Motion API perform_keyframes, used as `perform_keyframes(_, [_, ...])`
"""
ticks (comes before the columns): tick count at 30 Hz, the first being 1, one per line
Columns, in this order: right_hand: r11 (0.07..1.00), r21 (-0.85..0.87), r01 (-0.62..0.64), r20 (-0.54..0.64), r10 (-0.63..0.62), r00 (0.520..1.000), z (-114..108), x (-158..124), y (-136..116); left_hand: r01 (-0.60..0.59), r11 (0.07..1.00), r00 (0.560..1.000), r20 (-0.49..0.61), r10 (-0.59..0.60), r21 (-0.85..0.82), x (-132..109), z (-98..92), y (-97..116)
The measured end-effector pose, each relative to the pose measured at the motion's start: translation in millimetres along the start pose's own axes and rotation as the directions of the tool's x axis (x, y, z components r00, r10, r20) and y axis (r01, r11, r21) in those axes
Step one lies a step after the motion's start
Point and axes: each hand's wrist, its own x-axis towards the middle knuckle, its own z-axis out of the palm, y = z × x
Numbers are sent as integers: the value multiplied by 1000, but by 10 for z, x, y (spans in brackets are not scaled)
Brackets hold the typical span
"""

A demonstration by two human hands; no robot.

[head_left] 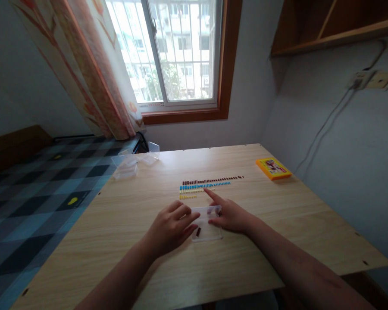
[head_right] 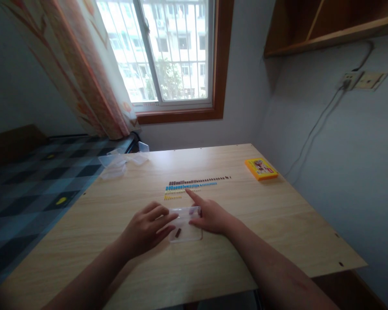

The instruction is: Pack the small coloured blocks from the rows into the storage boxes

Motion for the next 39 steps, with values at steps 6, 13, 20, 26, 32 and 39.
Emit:
perform_keyframes(6, [999, 17, 28, -4, -28, 1000, -5, -1, 7, -82, 995, 996, -18, 83, 63, 5, 6, 127])
perform_keyframes(13, [995, -95, 41, -8, -42, 999, 30, 2, 16, -32, 997, 987, 157, 44, -76, 3, 102, -7])
perform_keyframes(20, [992, -109, 64, -85, -73, 994, 127, 14, 85, 74, 984, 985, 164, -48, -159, -56, 187, -140])
perform_keyframes(26, [971, -222, 85, -131, -116, 985, 167, 19, 179, 254, 923, 963, 169, -212, -289, -50, 195, -133])
perform_keyframes(32, [903, -349, 250, -209, -335, 919, 181, 25, 205, 362, 857, 931, 180, -316, -367, -65, 221, -171])
perform_keyframes(39, [765, -596, 243, -248, -464, 851, 174, 20, 172, 306, 924, 946, 180, -269, -229, -107, 239, -183])
